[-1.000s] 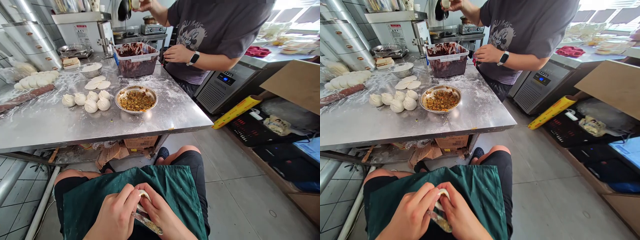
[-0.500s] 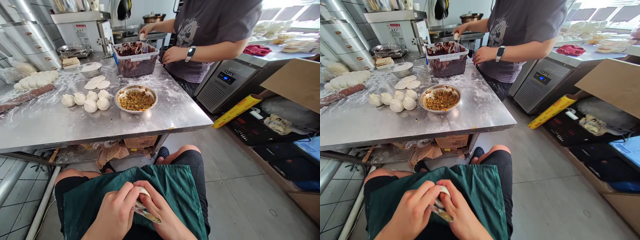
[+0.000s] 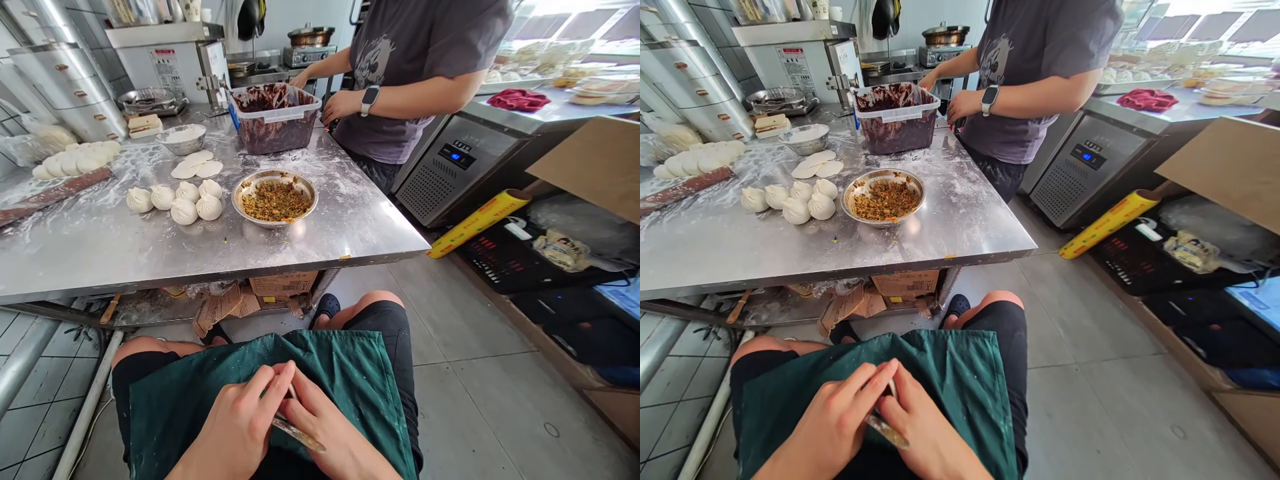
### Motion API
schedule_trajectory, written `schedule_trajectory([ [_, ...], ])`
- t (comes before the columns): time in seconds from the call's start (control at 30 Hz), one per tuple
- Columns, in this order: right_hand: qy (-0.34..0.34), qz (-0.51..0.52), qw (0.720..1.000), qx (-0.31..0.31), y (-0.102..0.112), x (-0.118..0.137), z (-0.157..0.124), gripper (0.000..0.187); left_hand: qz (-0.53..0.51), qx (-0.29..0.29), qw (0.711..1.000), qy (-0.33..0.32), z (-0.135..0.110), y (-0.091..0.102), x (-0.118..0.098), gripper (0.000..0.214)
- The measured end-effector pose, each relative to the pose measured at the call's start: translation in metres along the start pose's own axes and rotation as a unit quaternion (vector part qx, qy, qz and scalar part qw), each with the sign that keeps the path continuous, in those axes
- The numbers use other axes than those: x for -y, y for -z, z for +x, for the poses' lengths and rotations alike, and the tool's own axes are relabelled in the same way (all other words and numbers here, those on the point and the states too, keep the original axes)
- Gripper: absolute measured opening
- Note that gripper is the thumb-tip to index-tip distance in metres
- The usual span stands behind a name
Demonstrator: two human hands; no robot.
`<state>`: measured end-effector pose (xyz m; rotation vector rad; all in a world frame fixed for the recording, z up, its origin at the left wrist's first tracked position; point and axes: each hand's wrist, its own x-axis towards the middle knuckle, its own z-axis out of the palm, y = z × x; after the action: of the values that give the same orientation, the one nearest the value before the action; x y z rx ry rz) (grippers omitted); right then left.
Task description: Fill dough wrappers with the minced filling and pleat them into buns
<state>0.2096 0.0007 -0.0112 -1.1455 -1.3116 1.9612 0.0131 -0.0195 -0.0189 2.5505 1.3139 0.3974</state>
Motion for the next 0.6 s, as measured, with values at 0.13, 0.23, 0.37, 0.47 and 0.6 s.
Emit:
schedule_trajectory([
  [0.13,-0.048,0.149,0.986,-0.057,-0.008,-0.006,0.006,0.047,-0.033,-0.005,0.999,0.021,0.0,0.003,0.002,0.05],
  [0.23,-0.074,0.261,0.955,-0.12,-0.02,-0.016,0.015,0.055,-0.028,-0.008,1.0,0.01,0.0,0.004,0.001,0.063],
  [0.37,-0.078,0.3,0.942,-0.13,-0.027,-0.024,0.022,0.051,-0.043,-0.027,0.999,-0.004,0.002,0.003,-0.002,0.042],
  [0.47,-0.085,0.311,0.938,-0.124,-0.026,-0.025,0.022,0.054,-0.074,-0.021,0.997,0.002,0.002,0.004,-0.004,0.029],
  [0.6,-0.122,0.286,0.94,-0.139,-0.025,-0.024,0.021,0.057,-0.036,-0.01,0.999,-0.02,0.002,0.005,-0.004,0.055],
])
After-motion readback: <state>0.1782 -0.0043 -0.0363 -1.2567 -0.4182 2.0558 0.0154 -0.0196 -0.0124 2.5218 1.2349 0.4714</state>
